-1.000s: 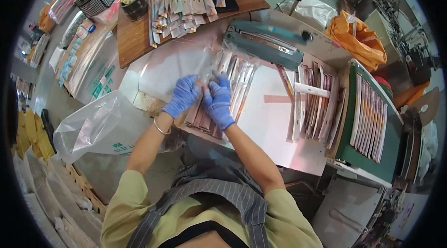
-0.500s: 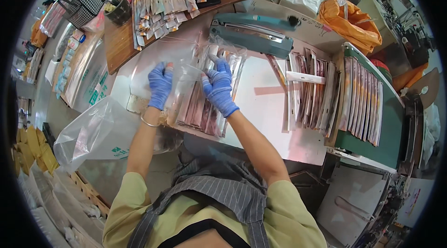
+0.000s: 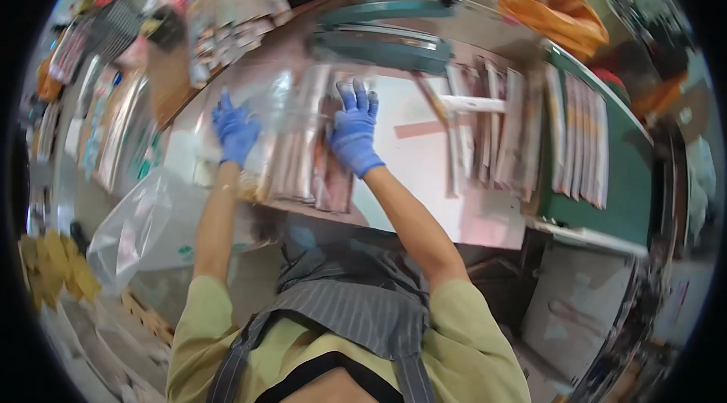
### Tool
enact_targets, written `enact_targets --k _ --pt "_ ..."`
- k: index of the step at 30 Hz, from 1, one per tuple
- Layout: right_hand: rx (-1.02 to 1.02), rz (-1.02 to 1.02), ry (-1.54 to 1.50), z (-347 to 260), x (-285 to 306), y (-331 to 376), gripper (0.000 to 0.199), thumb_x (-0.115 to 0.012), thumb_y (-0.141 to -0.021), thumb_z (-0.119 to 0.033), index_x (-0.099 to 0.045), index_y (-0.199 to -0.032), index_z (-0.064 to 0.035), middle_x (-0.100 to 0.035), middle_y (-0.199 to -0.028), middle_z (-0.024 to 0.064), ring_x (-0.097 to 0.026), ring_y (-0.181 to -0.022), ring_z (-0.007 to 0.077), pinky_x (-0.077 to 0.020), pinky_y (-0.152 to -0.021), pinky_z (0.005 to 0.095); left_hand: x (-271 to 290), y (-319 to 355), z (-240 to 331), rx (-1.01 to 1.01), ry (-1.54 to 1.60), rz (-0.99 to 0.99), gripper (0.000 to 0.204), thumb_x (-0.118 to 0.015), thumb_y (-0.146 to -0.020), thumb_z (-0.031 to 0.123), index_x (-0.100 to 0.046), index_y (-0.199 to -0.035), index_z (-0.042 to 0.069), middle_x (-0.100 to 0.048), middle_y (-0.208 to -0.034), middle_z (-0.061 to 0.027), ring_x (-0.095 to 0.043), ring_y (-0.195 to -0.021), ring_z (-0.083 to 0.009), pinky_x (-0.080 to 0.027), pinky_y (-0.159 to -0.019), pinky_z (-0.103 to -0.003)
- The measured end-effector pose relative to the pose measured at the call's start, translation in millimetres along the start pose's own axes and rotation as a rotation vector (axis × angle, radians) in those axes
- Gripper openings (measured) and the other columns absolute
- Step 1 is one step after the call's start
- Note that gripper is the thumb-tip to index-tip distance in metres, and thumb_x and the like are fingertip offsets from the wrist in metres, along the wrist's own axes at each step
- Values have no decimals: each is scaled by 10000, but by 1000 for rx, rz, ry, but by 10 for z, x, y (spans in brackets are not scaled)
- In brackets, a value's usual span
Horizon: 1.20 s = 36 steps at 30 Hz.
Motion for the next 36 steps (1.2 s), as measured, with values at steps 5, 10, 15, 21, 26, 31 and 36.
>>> enact_targets --k 5,10,15,21,26,31,36 --pt "-49 204 -41 528 805 -51 349 -676 -661 -285 -512 -851 -42 -471 -1040 169 -409 -1021 351 -314 -872 436 253 300 412 -248 95 297 362 -586 -638 193 -597 -993 122 -465 -1181 -173 -365 -1129 -373 -257 -967 -454" --pt "-452 408 639 2459 2931 321 479 -674 -642 -384 -529 -918 -20 -543 -866 167 -524 -822 311 -428 -694 392 516 702 2805 -841 584 67 370 -573 -656 195 -559 -994 46 -450 -1166 -195 -395 -1111 -344 -283 -952 -443" --pt "-910 134 754 3902 3380 1009 460 -540 -728 -409 -551 -973 -19 -569 -969 205 -542 -889 365 -449 -739 423 -753 960 3836 -736 299 -622 606 -473 -775 423 -356 -1225 35 -429 -1167 -233 -421 -1100 -335 -336 -905 -453" --pt "-534 -72 764 2423 2045 153 324 -531 -716 -276 -558 -909 -16 -544 -899 196 -507 -843 355 -422 -752 436 -904 859 3519 -264 653 -489 920 -441 -714 657 -280 -1260 -66 -165 -1327 -312 -184 -1238 -431 -195 -1021 -421" --pt "-1013 268 86 3625 1551 738 687 -439 -781 -492 -333 -1270 -21 -347 -1265 268 -340 -1172 395 -308 -948 429 -1213 185 3416 188 756 -526 1122 -622 -567 657 -158 -1312 -43 -182 -1329 -309 -175 -1259 -390 -197 -1026 -380" --pt "-1131 22 -166 3237 1251 561 1029 -503 -606 -725 -293 -1272 32 -419 -1195 291 -442 -1103 372 -348 -919 400 -1332 77 3550 213 912 -431 1187 -712 -490 604 -153 -1312 -45 -219 -1328 -279 -235 -1244 -350 -224 -1018 -376" --pt "-1096 142 -1118 2693 645 778 716 -628 -694 -485 -433 -1178 5 -550 -1062 167 -557 -950 248 -442 -814 347 -934 468 3578 381 1599 -872 1074 -840 -472 310 -212 -1268 -43 -486 -1122 -154 -531 -941 -221 -447 -824 -315"
Point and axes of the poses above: each hand's wrist, its own y-axis away from the middle knuckle, its own x-axis out of the back of the hand, z = x × y, the point moved 8 cm from there along -y, towards the middle knuckle
